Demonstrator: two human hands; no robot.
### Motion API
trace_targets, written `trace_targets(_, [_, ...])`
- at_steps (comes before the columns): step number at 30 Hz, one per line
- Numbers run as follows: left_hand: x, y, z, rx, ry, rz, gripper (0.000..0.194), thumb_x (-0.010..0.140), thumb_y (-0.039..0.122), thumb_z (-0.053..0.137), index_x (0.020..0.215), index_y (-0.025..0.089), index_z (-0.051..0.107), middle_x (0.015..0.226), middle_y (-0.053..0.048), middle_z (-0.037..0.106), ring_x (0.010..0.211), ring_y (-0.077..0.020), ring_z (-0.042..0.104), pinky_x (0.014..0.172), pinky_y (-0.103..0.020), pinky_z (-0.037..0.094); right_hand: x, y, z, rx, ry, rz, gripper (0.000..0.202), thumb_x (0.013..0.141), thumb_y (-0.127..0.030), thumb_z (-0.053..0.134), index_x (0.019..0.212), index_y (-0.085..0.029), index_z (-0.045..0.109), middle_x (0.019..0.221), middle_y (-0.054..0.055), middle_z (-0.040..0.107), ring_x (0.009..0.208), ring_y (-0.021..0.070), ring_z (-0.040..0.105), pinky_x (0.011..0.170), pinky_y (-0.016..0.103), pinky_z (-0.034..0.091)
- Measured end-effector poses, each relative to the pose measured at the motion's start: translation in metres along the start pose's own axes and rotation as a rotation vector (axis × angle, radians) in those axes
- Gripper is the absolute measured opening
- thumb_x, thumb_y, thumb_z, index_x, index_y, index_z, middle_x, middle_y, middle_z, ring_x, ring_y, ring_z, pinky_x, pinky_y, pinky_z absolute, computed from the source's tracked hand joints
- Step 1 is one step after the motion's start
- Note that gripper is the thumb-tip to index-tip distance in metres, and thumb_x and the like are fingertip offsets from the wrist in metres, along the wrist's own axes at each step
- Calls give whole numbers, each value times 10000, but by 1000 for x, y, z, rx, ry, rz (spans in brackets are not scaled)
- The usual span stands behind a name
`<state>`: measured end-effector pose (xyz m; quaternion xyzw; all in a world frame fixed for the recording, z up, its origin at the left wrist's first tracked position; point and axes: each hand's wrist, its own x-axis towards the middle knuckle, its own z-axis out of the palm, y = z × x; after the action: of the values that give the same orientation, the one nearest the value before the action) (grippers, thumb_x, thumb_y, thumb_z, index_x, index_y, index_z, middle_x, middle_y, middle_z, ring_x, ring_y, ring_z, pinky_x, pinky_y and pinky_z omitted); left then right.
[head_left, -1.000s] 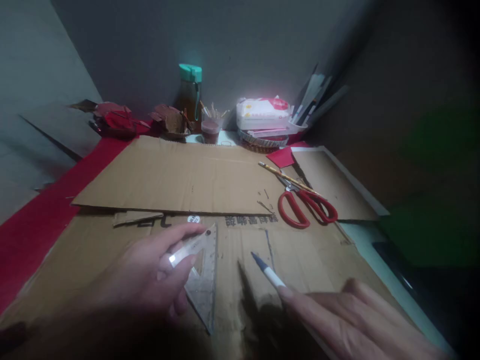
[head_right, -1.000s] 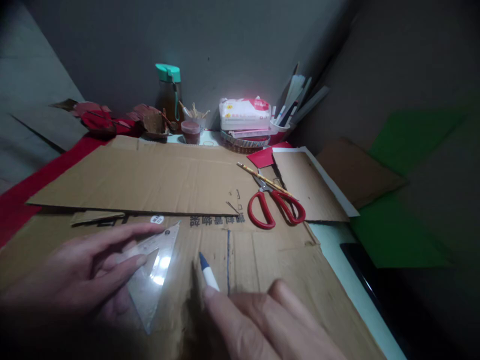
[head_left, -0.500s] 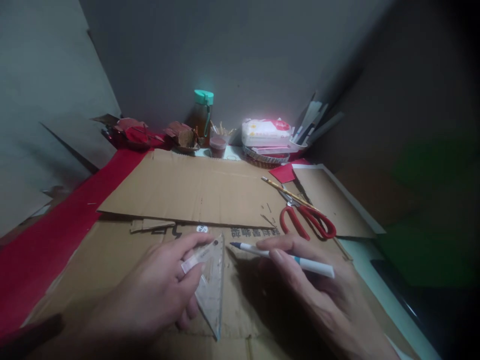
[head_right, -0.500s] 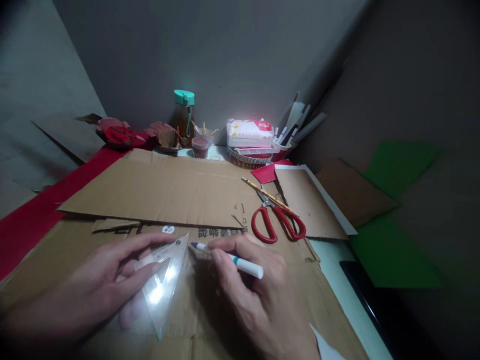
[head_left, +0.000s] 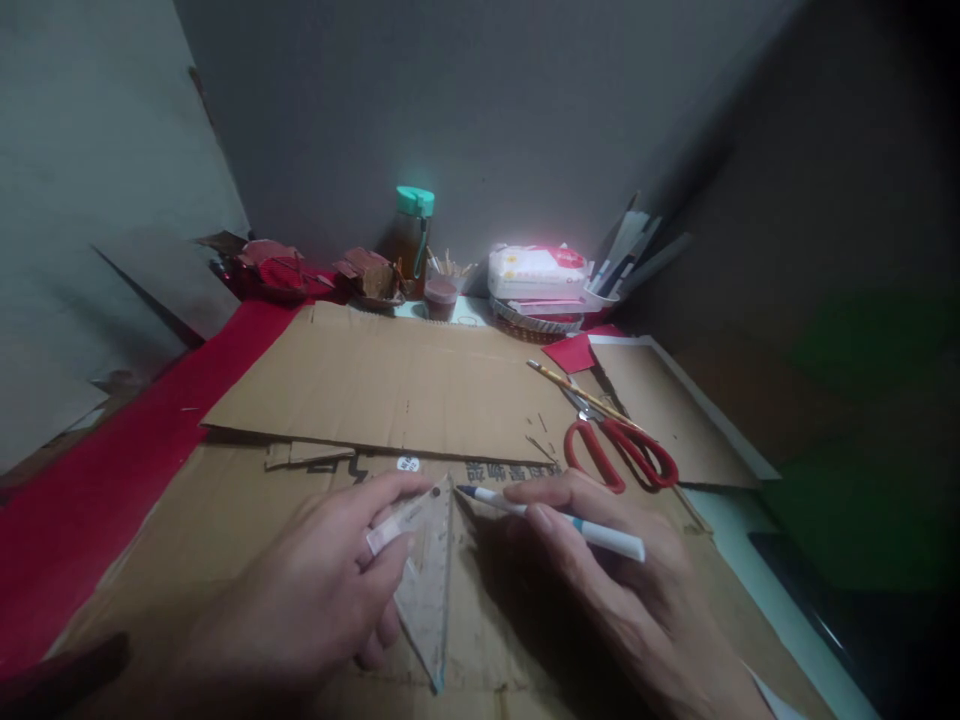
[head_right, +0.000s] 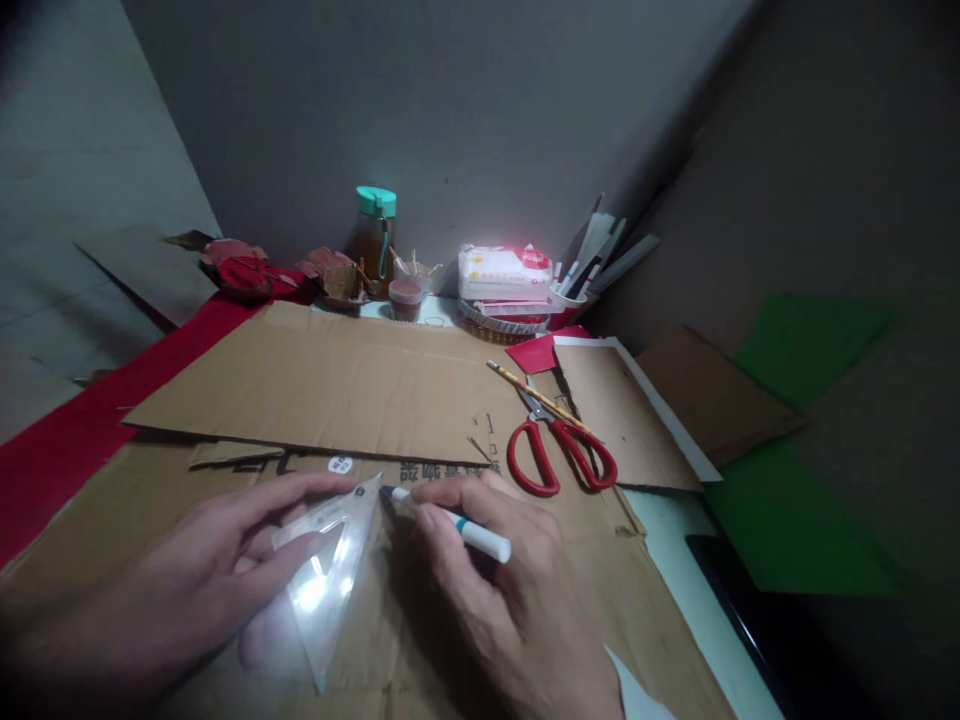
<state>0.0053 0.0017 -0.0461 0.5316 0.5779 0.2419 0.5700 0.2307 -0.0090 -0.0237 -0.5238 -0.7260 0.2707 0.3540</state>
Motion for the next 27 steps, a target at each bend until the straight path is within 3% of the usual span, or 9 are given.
trace_targets(3, [3,-3,-2,17,-27,13,588,818,528,601,1328,254,499,949,-54,686,515,-163,603,413,-265,505,0,-1,0,-5,6,1,212,1016,-382,543,993,-269,721,869,-26,742,746,116,688,575,209,494])
trace_targets(8, [6,-4,-4,77,-59,8,588,835,554,570,1336,262,475,821,-16,671,472,-172,600,448,-290,515,2,-3,2,-17,9,-30,208,1013,-358,544,965,-269,727,861,-34,738,759,119,685,666,234,503])
trace_targets(12, [3,-1,-4,66,-48,2,599,821,561,566,1332,263,477,873,-33,689,475,-172,602,452,-298,509,5,-3,3,-19,0,-26,228,1017,-349,533,961,-247,728,839,-23,723,753,118,679,641,229,489])
trace_targets(17, [1,3,-5,117,-64,12,621,838,583,525,1354,245,454,582,28,620,480,-214,618,480,-298,502,1,-6,2,-71,27,-89,193,1012,-303,544,922,-251,707,816,-51,723,730,102,651,603,219,456])
trace_targets(24, [0,5,-6,163,-63,18,604,862,599,500,1369,277,438,572,41,629,496,-212,631,511,-300,498,-14,-10,0,-59,-14,-101,189,1016,-247,527,865,-268,640,774,-74,686,718,80,648,508,173,437])
trace_targets(27, [0,5,-6,172,-51,19,593,861,588,511,1368,289,446,587,43,638,495,-214,636,501,-308,511,-20,-12,0,-79,8,-170,168,988,-205,553,857,-254,647,718,-67,672,637,78,646,469,171,432])
